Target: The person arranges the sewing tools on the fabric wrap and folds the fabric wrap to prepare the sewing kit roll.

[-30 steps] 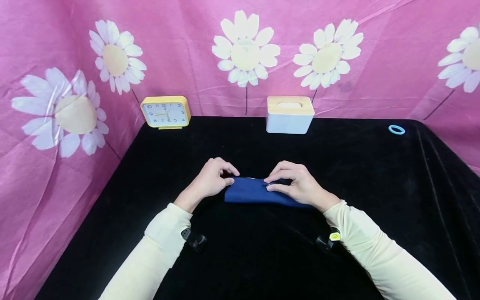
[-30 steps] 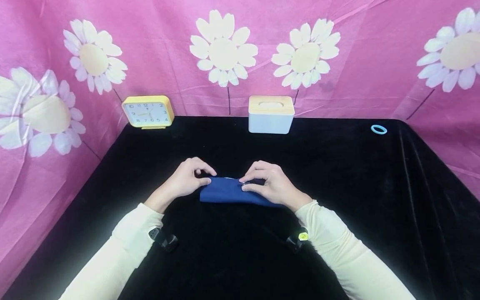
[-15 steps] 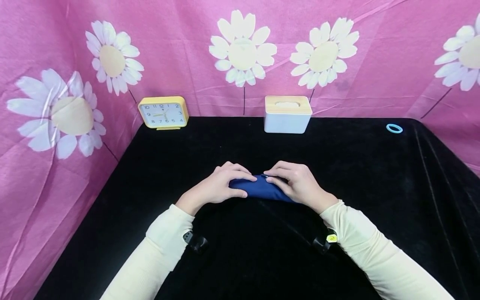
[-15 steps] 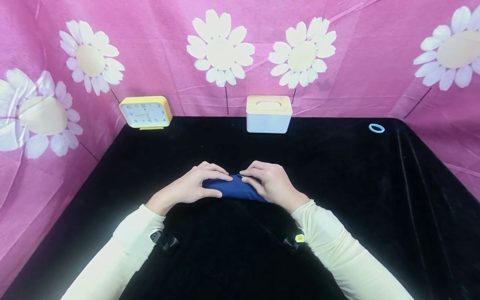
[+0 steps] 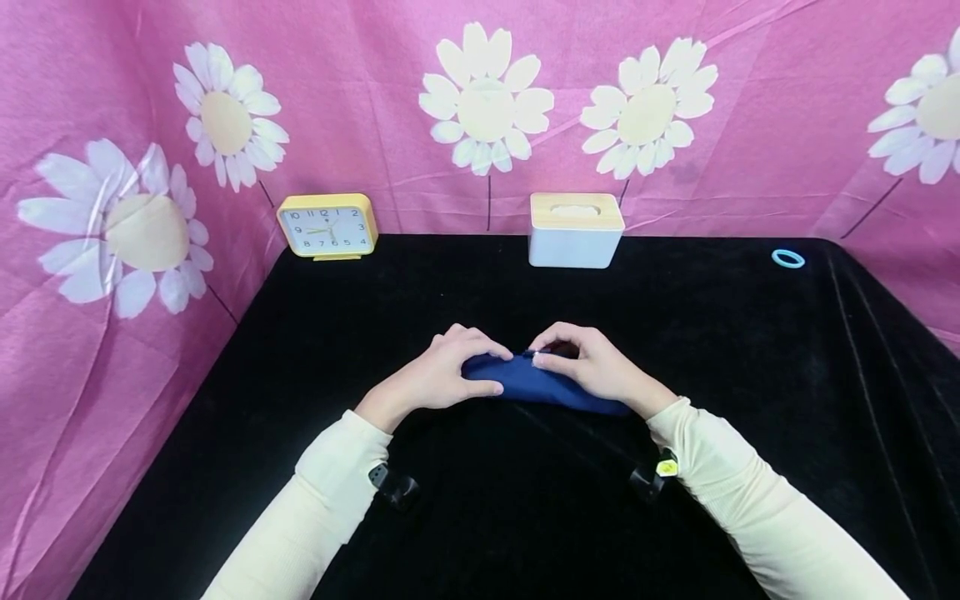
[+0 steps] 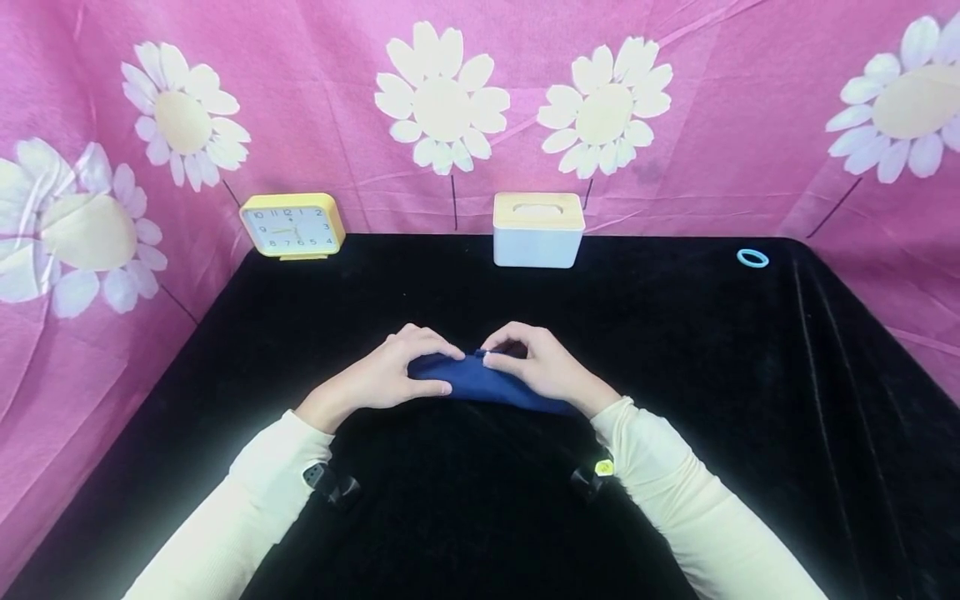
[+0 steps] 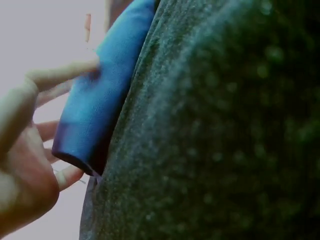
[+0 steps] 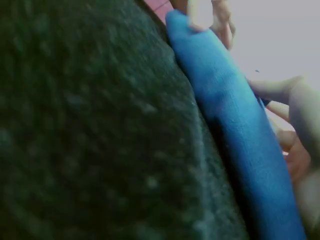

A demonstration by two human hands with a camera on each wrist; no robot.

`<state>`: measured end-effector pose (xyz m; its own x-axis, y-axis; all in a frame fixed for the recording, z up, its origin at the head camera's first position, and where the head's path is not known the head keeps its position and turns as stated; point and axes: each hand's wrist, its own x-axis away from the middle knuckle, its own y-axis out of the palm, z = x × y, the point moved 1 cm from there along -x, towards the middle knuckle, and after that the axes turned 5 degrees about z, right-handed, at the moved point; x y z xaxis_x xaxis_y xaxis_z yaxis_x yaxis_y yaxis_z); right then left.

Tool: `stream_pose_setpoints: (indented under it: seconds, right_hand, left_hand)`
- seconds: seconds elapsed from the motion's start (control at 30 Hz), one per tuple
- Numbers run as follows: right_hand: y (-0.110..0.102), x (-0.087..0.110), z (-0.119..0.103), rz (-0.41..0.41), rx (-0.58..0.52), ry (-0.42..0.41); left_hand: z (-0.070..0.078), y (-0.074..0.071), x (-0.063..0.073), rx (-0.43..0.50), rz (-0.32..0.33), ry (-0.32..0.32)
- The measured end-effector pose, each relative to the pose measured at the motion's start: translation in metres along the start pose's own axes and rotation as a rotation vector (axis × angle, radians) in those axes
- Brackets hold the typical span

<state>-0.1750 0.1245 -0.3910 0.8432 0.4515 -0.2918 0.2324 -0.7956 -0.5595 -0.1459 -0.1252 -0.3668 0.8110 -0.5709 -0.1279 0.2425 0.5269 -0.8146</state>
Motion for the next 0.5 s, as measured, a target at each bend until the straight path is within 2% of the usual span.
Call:
stream_pose_setpoints:
  seconds: [0.1,0.2,0.37,0.5]
  right_hand:
    - [-0.001,-0.002,-0.003,0.024,0.016,0.084]
    - [-0.001,-0.004,-0.006,0.066,0.059,0.115]
    - [0.002,-0.005,-0.011,0.129,0.208,0.064]
    - [0.0,-0.004,-0.015,0.13,0.389,0.021]
  left_hand:
    - [0.004,0.001,0.0,-0.038,-0.017,-0.009]
    - [0.009,0.002,0.0,-0.076,-0.021,0.022]
    - [0.014,0.001,0.001,-0.082,-0.014,0.075]
    - [0.013,-0.002,0.003,-0.063,-0.048,0.029]
